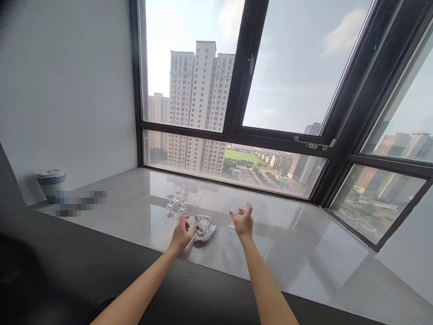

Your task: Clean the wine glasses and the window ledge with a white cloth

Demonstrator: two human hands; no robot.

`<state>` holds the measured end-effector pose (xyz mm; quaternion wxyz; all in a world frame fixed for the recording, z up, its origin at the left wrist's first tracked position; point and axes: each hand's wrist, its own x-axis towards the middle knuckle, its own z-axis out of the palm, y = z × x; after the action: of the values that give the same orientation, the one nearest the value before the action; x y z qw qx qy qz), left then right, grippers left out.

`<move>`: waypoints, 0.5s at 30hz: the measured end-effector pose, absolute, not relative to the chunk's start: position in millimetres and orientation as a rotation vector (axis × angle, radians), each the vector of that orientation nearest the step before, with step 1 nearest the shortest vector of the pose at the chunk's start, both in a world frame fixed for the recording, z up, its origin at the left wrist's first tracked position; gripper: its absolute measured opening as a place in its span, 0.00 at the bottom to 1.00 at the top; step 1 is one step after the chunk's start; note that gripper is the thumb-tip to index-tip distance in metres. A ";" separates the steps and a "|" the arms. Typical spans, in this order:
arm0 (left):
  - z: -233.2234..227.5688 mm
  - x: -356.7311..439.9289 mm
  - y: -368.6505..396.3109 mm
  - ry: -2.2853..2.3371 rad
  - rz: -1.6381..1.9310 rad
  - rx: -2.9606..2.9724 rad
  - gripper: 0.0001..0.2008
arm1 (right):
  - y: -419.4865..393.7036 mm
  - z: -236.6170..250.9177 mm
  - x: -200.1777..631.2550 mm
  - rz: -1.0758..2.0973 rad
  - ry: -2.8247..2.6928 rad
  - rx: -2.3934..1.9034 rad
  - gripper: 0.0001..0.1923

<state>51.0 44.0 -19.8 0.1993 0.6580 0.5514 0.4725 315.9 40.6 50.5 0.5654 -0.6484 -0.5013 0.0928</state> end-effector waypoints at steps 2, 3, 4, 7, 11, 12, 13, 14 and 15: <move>-19.9 51.1 44.2 1.561 1.304 1.865 0.23 | 41.9 43.3 339.2 0.209 -1.123 -1.627 0.49; -20.0 51.1 44.2 1.566 1.300 1.874 0.22 | 42.9 39.9 348.9 0.198 -1.108 -1.660 0.49; -20.1 51.1 44.2 1.567 1.297 1.882 0.21 | 44.2 37.1 357.2 0.188 -1.096 -1.684 0.49; -19.7 51.0 43.6 1.564 1.291 1.888 0.20 | 50.2 32.6 375.0 0.160 -1.073 -1.719 0.49; -17.9 50.7 41.7 1.548 1.283 1.883 0.19 | 61.4 32.3 387.7 0.134 -1.066 -1.751 0.48; -17.5 50.6 41.1 1.547 1.281 1.881 0.19 | 64.1 32.1 389.7 0.133 -1.064 -1.754 0.48; -17.0 50.4 40.4 1.546 1.279 1.879 0.19 | 66.8 31.6 391.2 0.133 -1.058 -1.754 0.48; -16.6 50.2 39.8 1.544 1.277 1.875 0.19 | 69.2 31.0 392.3 0.133 -1.052 -1.752 0.48; -16.3 50.0 39.3 1.539 1.273 1.872 0.19 | 71.4 30.3 393.1 0.130 -1.045 -1.750 0.48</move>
<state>50.0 39.3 -16.3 0.2007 0.6698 0.5509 0.4556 393.1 71.4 30.3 0.5224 -0.7307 -0.4362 0.0542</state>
